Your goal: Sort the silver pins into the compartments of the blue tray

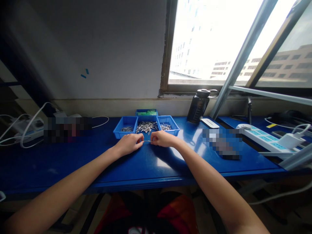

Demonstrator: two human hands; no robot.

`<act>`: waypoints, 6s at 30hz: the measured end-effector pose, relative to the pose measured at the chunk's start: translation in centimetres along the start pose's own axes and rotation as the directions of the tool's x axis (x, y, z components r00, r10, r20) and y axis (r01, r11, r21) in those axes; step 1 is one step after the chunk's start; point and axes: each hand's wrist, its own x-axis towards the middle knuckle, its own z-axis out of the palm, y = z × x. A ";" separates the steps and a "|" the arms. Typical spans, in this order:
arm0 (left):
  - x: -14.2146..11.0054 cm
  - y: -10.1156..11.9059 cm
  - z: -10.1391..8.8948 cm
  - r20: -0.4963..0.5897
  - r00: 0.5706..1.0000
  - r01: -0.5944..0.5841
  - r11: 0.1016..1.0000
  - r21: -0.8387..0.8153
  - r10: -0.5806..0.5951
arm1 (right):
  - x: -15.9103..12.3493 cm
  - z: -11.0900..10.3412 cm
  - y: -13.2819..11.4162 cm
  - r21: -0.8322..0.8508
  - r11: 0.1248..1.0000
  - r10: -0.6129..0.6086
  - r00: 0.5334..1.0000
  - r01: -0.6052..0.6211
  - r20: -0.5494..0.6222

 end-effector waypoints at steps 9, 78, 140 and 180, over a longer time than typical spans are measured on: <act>-0.1 0.0 0.0 -0.017 1.000 0.004 1.000 0.007 -0.004 | -0.3 -0.3 -0.4 0.025 1.000 0.000 1.000 0.000 -0.004; 0.0 0.1 0.1 -0.051 0.999 -0.002 0.991 -0.130 -0.005 | -0.5 -0.7 -0.3 0.094 0.996 -0.005 0.999 0.001 0.040; 0.0 0.2 0.4 0.004 0.998 0.055 0.996 0.067 -0.055 | -0.2 -0.3 0.0 0.166 0.986 0.021 1.000 -0.018 -0.013; -0.1 0.4 -0.4 0.018 1.000 0.006 1.000 0.021 -0.007 | -0.3 -0.3 0.1 0.050 0.998 0.034 0.999 -0.034 -0.010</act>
